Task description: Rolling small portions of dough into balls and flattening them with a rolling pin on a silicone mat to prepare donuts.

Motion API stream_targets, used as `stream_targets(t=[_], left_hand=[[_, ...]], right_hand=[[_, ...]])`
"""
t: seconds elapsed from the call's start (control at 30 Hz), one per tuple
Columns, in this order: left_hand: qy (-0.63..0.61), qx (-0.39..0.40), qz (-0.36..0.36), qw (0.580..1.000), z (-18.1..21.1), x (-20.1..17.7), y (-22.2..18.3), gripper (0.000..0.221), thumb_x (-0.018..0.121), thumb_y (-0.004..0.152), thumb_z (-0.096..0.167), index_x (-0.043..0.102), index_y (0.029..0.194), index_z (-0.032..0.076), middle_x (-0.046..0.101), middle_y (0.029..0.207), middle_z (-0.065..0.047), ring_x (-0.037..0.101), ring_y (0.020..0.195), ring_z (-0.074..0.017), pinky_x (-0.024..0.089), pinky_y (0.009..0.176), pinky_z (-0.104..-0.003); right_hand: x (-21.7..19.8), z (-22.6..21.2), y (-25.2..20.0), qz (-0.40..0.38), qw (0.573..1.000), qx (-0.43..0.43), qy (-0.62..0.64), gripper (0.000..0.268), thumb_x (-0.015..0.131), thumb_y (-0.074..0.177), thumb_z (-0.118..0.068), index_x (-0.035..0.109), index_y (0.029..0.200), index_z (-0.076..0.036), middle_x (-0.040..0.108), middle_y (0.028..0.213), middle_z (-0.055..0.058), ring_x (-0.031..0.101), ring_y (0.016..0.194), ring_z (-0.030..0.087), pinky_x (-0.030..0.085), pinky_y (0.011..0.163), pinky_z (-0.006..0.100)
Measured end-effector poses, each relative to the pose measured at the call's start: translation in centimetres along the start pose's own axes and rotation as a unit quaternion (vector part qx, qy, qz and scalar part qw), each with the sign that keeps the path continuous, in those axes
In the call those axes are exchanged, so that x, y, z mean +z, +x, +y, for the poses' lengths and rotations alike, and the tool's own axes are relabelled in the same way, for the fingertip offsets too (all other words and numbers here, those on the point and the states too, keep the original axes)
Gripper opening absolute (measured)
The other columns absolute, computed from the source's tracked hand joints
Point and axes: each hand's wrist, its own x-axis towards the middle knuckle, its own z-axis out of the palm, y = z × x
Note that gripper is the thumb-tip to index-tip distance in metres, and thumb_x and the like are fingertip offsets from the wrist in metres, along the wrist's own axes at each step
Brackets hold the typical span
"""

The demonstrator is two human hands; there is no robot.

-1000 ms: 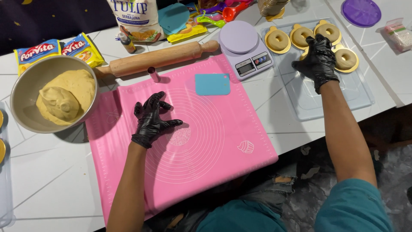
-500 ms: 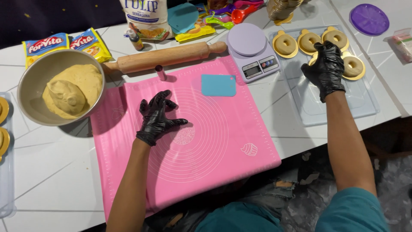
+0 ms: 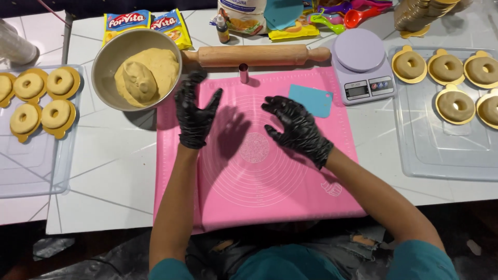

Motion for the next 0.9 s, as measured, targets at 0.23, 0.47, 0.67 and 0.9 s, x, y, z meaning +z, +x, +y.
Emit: stream_targets(t=[0.23,0.47,0.67,0.9], left_hand=[[0.144,-0.125,0.014,0.982,-7.5,-6.9,5.5,0.102,0.107,0.080,0.049,0.044,0.151,0.010,0.052,0.142,-0.018,0.048,0.136,-0.0386,0.039,0.117,-0.050],[0.173,-0.272,-0.295,0.900,-8.9,-8.9,9.8,0.118,0.087,0.072,0.069,0.041,0.149,-0.008,0.026,0.154,-0.036,0.023,0.145,-0.0505,0.021,0.122,-0.054],[0.081,-0.206,-0.244,0.944,-11.7,-7.3,7.8,0.083,0.103,0.066,0.043,0.046,0.114,0.008,0.059,0.124,-0.022,0.056,0.122,-0.0466,0.047,0.102,-0.056],[-0.029,-0.211,-0.174,0.961,-15.4,-6.3,7.8,0.094,0.109,0.071,0.027,0.037,0.131,0.014,0.057,0.132,-0.011,0.054,0.130,-0.0330,0.042,0.111,-0.047]], right_hand=[[1.1,-0.8,-1.3,-0.074,0.996,-0.035,0.024,0.043,0.075,0.086,-0.024,0.067,0.128,-0.015,0.062,0.140,0.009,0.057,0.132,0.032,0.047,0.109,0.046],[0.9,-0.8,-1.3,-0.073,0.996,0.048,0.026,0.055,0.074,0.090,-0.030,0.059,0.142,-0.021,0.061,0.139,0.005,0.059,0.127,0.028,0.052,0.104,0.044],[1.3,0.3,-1.7,-0.045,0.998,0.043,0.013,0.046,0.074,0.090,-0.032,0.066,0.134,-0.021,0.059,0.142,0.003,0.060,0.125,0.029,0.055,0.098,0.042],[1.4,0.4,-1.8,-0.063,0.996,0.061,0.029,0.049,0.078,0.085,-0.035,0.067,0.133,-0.026,0.058,0.144,-0.001,0.061,0.125,0.027,0.056,0.098,0.043]])
